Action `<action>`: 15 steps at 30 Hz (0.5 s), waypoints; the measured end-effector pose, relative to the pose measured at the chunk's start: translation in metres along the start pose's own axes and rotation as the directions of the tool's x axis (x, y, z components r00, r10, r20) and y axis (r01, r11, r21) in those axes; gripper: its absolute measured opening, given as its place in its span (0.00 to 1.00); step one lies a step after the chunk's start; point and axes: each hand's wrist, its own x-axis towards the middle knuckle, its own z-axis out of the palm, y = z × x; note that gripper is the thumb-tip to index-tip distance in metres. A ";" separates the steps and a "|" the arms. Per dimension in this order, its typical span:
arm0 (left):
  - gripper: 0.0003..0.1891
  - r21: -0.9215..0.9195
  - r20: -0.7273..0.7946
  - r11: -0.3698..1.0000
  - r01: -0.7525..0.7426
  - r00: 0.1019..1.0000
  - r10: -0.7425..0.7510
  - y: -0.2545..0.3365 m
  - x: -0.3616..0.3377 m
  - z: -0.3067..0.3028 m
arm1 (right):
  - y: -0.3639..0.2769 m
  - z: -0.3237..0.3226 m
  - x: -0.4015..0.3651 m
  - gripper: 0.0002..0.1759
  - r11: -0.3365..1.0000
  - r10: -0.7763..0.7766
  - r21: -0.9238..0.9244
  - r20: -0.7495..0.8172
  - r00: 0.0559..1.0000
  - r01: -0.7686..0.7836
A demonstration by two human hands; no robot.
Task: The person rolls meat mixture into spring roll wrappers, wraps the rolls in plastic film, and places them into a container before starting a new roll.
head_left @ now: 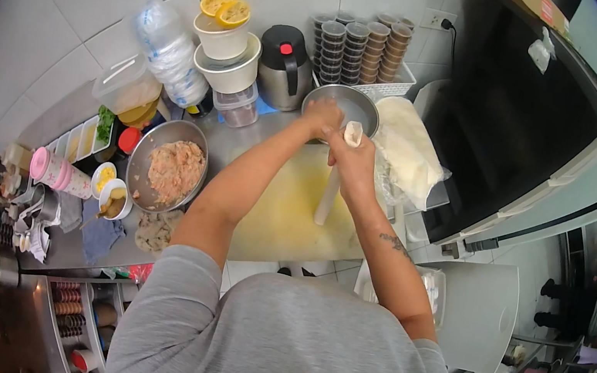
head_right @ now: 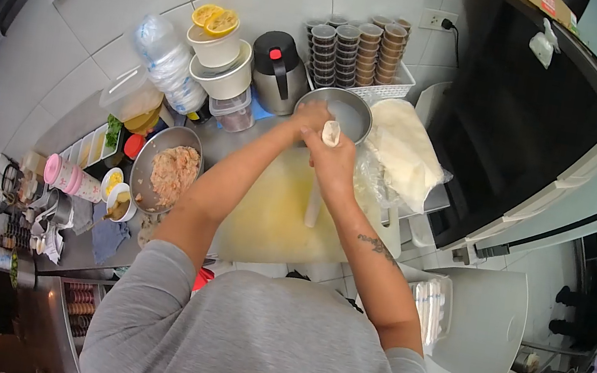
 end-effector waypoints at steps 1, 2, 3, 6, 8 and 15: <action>0.12 -0.082 -0.043 0.996 0.040 0.998 -0.044 -0.001 0.002 -0.007 | 0.002 0.000 0.003 0.15 1.000 0.013 -0.022 -0.004 1.000 -0.013; 0.12 -0.370 -0.093 0.929 -0.007 0.995 -0.030 -0.006 0.004 -0.010 | 0.003 0.000 0.006 0.15 1.000 0.017 -0.008 0.002 1.000 -0.017; 0.11 -0.623 -0.145 0.779 -0.066 0.989 -0.032 -0.012 0.002 -0.017 | 0.003 -0.001 0.010 0.14 1.000 0.021 0.005 0.009 1.000 -0.021; 0.15 -0.858 -0.256 0.485 -0.170 0.960 -0.117 -0.004 -0.024 -0.040 | 0.007 0.001 0.020 0.13 0.999 0.035 0.024 0.004 0.999 -0.035; 0.19 -0.826 -0.367 0.502 -0.257 0.921 -0.132 0.014 -0.059 -0.061 | 0.011 0.003 0.025 0.12 0.999 0.037 0.032 0.002 0.999 -0.037; 0.22 -0.065 -0.729 0.902 -0.426 0.637 0.248 0.044 -0.136 -0.038 | 0.024 0.009 0.026 0.06 0.995 -0.011 0.096 0.056 0.998 0.006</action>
